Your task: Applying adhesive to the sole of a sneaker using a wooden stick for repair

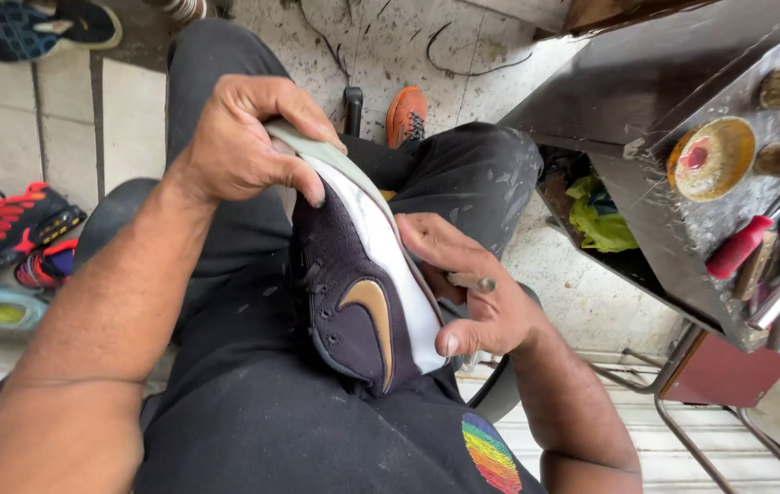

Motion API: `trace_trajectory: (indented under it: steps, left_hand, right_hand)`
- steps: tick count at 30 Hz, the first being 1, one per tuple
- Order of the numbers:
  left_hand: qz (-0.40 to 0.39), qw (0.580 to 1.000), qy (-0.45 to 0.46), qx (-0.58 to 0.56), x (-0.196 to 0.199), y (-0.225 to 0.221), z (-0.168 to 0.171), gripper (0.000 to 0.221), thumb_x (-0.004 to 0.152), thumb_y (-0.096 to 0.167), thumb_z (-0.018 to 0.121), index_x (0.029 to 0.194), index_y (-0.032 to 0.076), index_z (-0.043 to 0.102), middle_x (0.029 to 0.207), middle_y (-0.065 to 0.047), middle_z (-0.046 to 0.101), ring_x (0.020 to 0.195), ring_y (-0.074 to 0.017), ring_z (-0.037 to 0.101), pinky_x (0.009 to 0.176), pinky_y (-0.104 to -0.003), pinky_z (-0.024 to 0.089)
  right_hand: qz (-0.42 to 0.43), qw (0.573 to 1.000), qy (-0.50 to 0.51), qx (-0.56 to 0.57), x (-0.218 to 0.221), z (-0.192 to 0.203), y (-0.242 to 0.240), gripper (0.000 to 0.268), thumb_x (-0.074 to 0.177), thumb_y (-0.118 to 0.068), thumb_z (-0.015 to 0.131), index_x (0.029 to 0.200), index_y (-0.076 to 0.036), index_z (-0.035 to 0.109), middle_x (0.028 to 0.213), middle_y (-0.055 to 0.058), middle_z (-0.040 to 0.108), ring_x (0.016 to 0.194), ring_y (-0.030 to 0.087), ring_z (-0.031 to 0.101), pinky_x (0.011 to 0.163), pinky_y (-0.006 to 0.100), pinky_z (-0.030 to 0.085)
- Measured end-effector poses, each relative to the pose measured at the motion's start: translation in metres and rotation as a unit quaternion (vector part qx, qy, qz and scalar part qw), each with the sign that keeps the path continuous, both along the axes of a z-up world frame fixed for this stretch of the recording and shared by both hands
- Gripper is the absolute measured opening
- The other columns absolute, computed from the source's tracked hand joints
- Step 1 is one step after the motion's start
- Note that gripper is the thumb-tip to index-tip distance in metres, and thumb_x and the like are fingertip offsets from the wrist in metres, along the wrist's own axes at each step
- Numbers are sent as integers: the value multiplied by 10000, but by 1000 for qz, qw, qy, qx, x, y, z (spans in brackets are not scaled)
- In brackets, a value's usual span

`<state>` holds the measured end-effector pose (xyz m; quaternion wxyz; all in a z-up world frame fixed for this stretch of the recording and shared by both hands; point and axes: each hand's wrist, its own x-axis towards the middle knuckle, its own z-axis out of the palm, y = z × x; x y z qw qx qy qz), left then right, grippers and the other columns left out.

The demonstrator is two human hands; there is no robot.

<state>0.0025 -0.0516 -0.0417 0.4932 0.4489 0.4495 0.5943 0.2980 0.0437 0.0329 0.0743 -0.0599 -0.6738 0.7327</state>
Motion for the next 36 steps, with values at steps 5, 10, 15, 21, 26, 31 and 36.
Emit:
trace_trajectory:
  steps: [5,10,15,21,26,31,36]
  left_hand:
    - [16,1000,-20,-5,-4,-15,-12,541,564,252,912,985,46,640,987,-200,724,910,-240,744,820,-287,623]
    - [33,998,-46,-23,-7,-34,-23,543,551,308,901,967,73,644,973,-171,707,918,-246,751,784,-288,635]
    - [67,995,-72,-35,-6,-47,-26,511,590,317,896,975,116,625,978,-178,690,931,-265,752,762,-316,663]
    - [78,993,-76,-36,-11,-62,-31,514,617,311,889,1000,138,594,983,-151,677,915,-292,755,767,-354,670]
    - [115,989,-58,-67,-13,-82,-50,545,611,373,878,1000,141,575,1020,-157,680,960,-276,750,817,-353,666]
    - [135,985,-64,-88,-10,-91,-56,536,620,383,886,1008,161,590,1025,-157,691,957,-243,745,812,-305,635]
    - [120,987,-62,-84,-13,-83,-53,521,634,391,886,994,167,584,1004,-134,687,947,-235,746,795,-301,635]
  right_hand:
    - [0,992,2,-123,10,-4,-10,748,995,-549,716,1575,-164,444,1578,256,425,1490,349,449,1291,517,334]
    - [1,988,-13,-154,16,-4,-17,741,995,-593,712,1566,-192,462,1574,227,441,1490,344,435,1284,512,338]
    - [19,995,-61,-72,32,2,-20,836,934,-598,677,1560,-106,423,1556,252,468,1469,369,464,1245,529,347]
    - [-8,996,-81,30,41,10,-33,952,910,-667,619,1576,-41,354,1553,271,459,1481,391,470,1267,552,328]
    - [-29,995,-81,55,55,20,-45,927,964,-680,580,1606,-72,303,1572,298,449,1478,403,491,1251,555,389]
    - [-66,985,-99,122,59,16,-60,984,914,-711,602,1612,-90,294,1543,308,458,1448,431,526,1225,570,435]
    - [-90,982,-124,112,45,23,-43,853,938,-717,505,1406,-4,550,1275,242,628,1202,361,665,1026,479,535]
